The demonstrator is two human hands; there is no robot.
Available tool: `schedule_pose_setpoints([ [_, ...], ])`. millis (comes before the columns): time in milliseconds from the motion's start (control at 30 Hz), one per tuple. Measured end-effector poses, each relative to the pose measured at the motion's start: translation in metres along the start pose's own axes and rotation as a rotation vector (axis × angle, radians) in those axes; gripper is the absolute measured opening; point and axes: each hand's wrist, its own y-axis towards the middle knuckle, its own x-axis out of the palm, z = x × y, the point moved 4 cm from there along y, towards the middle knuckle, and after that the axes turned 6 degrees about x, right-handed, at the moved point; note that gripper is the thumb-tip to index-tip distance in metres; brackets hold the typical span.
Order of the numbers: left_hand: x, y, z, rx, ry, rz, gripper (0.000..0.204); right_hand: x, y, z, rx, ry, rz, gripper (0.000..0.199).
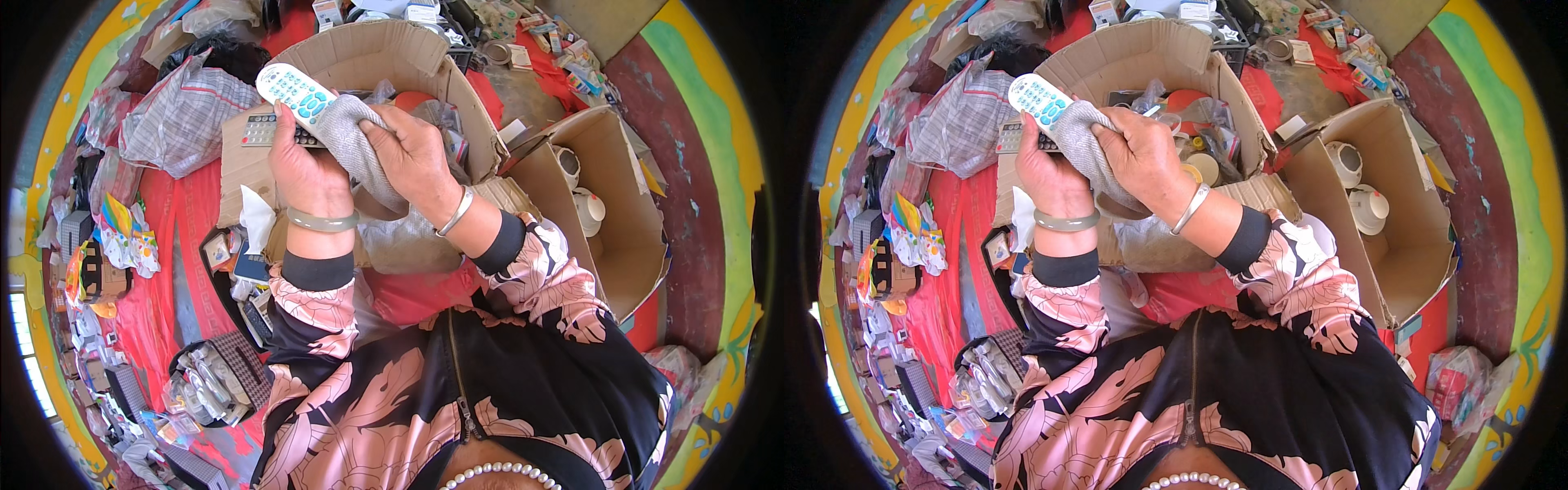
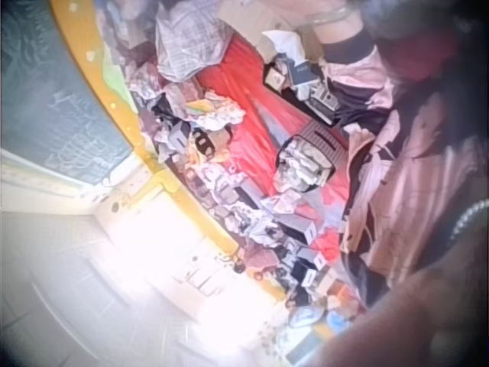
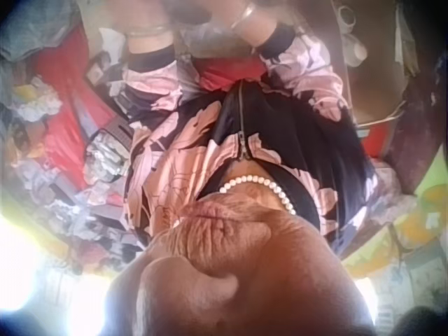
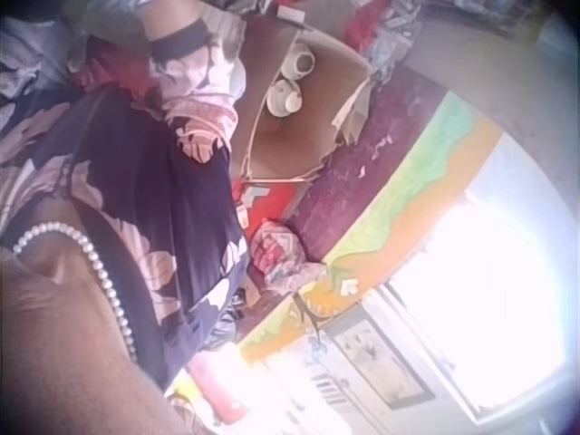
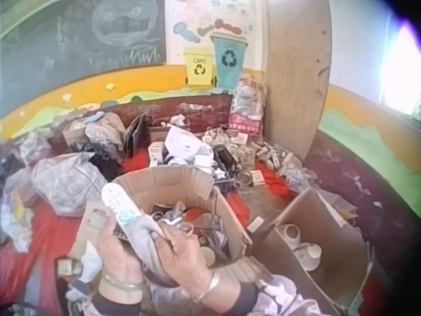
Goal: The person wipes a blue picture frame and several remote controls with a gray cloth, then places them into cardboard boxes.
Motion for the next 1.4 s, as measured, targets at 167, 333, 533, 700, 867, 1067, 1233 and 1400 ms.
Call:
schedule_pose_setpoints([
  [167, -0.004, 0.004, -0.002, 0.003, -0.041, 0.002, 0.041, -0.005, 0.007, 0.012, 0.034, -0.064, -0.012, 0.015],
  [333, -0.009, 0.015, 0.002, -0.056, -0.210, -0.122, 0.039, -0.042, 0.035, 0.046, 0.635, 0.569, 0.041, 0.021],
  [533, -0.011, 0.014, 0.011, 0.053, -0.081, -0.018, 0.042, -0.045, 0.039, 0.026, 0.776, 0.780, -0.142, 0.031],
  [700, 0.004, -0.004, 0.001, -0.064, 0.042, -0.038, 0.040, 0.000, 0.004, -0.007, -0.123, -0.275, -0.268, 0.060],
  [867, 0.006, 0.000, -0.003, -0.009, -0.009, -0.041, 0.039, -0.005, 0.009, 0.001, 0.085, -0.105, -0.196, 0.042],
  [1067, 0.006, 0.006, 0.002, 0.045, 0.074, -0.127, 0.037, -0.022, 0.016, 0.016, 0.766, 0.725, -0.236, 0.031],
  [1233, 0.010, 0.002, -0.005, 0.038, 0.144, -0.207, 0.045, -0.028, 0.016, 0.016, 0.573, 0.637, -0.152, 0.033],
  [1400, 0.021, -0.004, -0.010, -0.074, 0.046, -0.387, 0.060, -0.028, 0.015, 0.011, 0.506, 0.561, -0.173, 0.034],
])
